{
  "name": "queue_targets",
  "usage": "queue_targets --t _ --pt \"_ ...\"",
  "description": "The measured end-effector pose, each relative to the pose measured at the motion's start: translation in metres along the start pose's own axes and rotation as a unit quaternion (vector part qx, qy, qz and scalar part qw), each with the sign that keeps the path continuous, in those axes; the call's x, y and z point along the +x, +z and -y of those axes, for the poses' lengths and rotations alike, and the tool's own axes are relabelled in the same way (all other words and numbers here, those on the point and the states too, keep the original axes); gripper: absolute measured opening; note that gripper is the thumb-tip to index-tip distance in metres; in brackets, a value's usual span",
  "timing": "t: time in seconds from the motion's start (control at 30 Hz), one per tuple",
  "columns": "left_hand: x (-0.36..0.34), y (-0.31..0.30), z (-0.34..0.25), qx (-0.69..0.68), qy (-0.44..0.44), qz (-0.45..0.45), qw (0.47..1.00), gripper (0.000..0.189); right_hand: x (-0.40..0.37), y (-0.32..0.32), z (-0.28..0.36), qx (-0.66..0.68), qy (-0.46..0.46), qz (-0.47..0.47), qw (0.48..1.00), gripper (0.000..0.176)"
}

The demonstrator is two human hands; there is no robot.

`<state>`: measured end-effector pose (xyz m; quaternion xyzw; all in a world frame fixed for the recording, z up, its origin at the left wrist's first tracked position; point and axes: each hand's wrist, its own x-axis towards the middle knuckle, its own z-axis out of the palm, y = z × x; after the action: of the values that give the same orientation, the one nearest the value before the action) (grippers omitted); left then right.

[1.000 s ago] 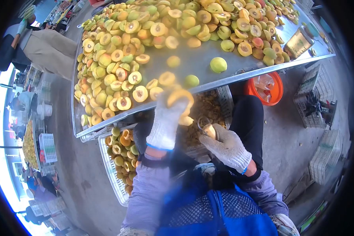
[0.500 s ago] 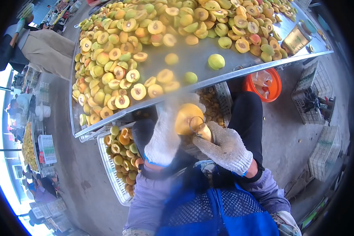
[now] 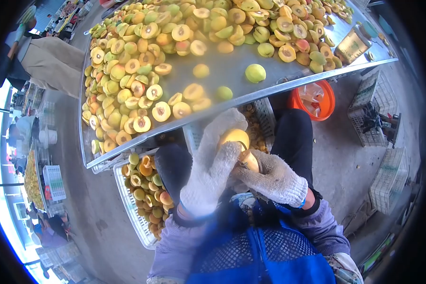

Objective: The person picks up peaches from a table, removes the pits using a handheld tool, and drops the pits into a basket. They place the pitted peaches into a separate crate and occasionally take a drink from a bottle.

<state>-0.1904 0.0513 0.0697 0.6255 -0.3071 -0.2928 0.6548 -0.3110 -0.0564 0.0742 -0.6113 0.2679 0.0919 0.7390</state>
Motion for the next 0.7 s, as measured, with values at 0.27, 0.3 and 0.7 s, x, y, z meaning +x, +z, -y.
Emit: queue_targets --t 0.27,0.3,0.7 --pt "-0.01 -0.008 0.014 -0.21 -0.152 -0.019 0.966 0.058 0.002 0.007 -0.008 -0.065 -0.073 -0.091 0.991 0.033" --pt "-0.009 -0.007 0.016 -0.212 -0.132 -0.032 0.968 0.056 0.002 0.008 -0.008 -0.071 -0.07 -0.094 0.991 0.033" --pt "-0.014 0.004 0.024 -0.201 -0.03 -0.142 0.969 0.045 0.008 0.022 -0.013 -0.166 -0.078 -0.095 0.978 0.028"
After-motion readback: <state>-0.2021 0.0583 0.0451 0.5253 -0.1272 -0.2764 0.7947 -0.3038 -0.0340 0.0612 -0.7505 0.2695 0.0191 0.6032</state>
